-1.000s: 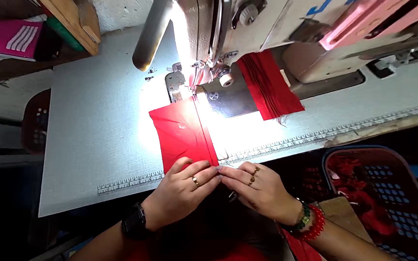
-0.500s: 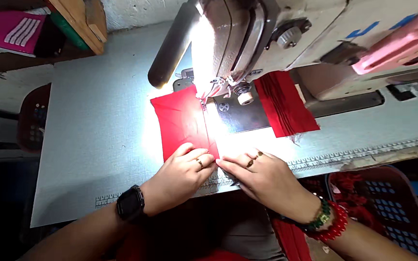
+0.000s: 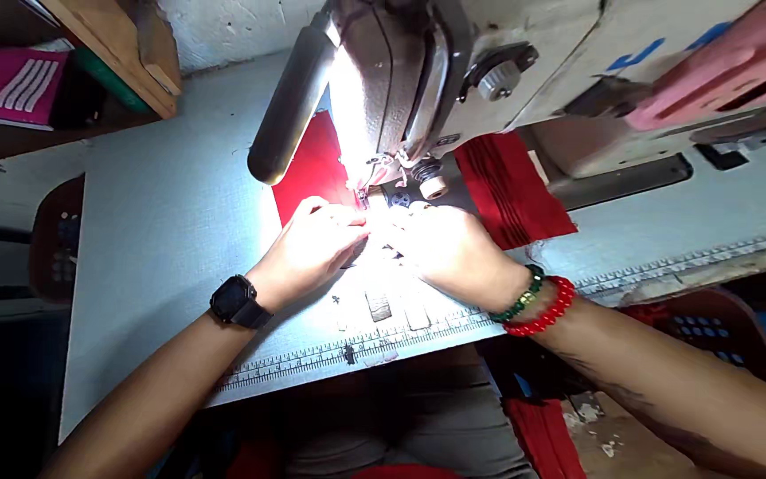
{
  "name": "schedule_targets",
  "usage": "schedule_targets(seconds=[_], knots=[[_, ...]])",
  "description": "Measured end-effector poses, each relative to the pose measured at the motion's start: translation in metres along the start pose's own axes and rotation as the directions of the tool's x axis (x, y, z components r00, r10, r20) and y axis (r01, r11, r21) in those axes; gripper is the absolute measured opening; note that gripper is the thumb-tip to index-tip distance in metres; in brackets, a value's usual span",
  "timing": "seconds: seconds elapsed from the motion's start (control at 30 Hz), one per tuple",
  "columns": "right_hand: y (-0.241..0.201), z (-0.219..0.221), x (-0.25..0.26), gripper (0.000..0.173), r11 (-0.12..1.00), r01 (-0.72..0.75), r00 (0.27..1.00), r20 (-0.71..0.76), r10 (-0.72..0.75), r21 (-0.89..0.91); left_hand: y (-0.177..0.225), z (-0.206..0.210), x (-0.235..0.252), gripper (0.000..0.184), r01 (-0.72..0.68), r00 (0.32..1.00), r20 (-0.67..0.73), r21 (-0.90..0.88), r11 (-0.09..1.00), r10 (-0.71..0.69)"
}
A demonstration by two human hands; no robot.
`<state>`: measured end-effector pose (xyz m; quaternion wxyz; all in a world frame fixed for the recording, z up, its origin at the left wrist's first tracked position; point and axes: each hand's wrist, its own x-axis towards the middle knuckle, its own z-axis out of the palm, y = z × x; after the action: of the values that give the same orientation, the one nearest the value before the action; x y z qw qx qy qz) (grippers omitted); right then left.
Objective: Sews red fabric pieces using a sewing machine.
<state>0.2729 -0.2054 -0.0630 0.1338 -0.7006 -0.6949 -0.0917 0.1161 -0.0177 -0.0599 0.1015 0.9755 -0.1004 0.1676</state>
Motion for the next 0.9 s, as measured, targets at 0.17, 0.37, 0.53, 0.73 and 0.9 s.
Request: schedule_targets(seconds=[0.17, 0.37, 0.53, 0.73, 0.9], knots=[[-0.004, -0.007, 0.001, 0.015, 0.998, -0.068, 0.998, 0.014, 0.069, -0.006, -0.027, 0.000, 0.012, 0.027, 0.043, 0.999, 0.000, 0.011, 0.999, -0.043], [-0.015, -0.028, -0.041, 0.044, 0.923, -0.360, 0.931, 0.123, 0.345, 0.135, -0.046, -0.001, 0.024, 0.025, 0.157, 0.975, -0.131, -0.163, 0.974, -0.179], [-0.025, -0.040, -0.071, 0.049, 0.878, -0.400, 0.911, 0.220, 0.349, 0.264, -0.062, 0.002, 0.062, 0.036, 0.555, 0.786, -0.202, -0.189, 0.810, -0.585], [-0.046, -0.037, -0.073, 0.035, 0.898, -0.294, 0.956, 0.125, 0.267, 0.328, -0.016, -0.007, 0.102, 0.066, 0.803, 0.577, -0.098, -0.112, 0.585, -0.811], [-0.069, -0.021, -0.039, 0.029, 0.948, -0.233, 0.972, 0.074, 0.222, 0.217, -0.062, 0.012, 0.083, 0.033, 0.721, 0.298, -0.489, -0.447, 0.529, -0.820]])
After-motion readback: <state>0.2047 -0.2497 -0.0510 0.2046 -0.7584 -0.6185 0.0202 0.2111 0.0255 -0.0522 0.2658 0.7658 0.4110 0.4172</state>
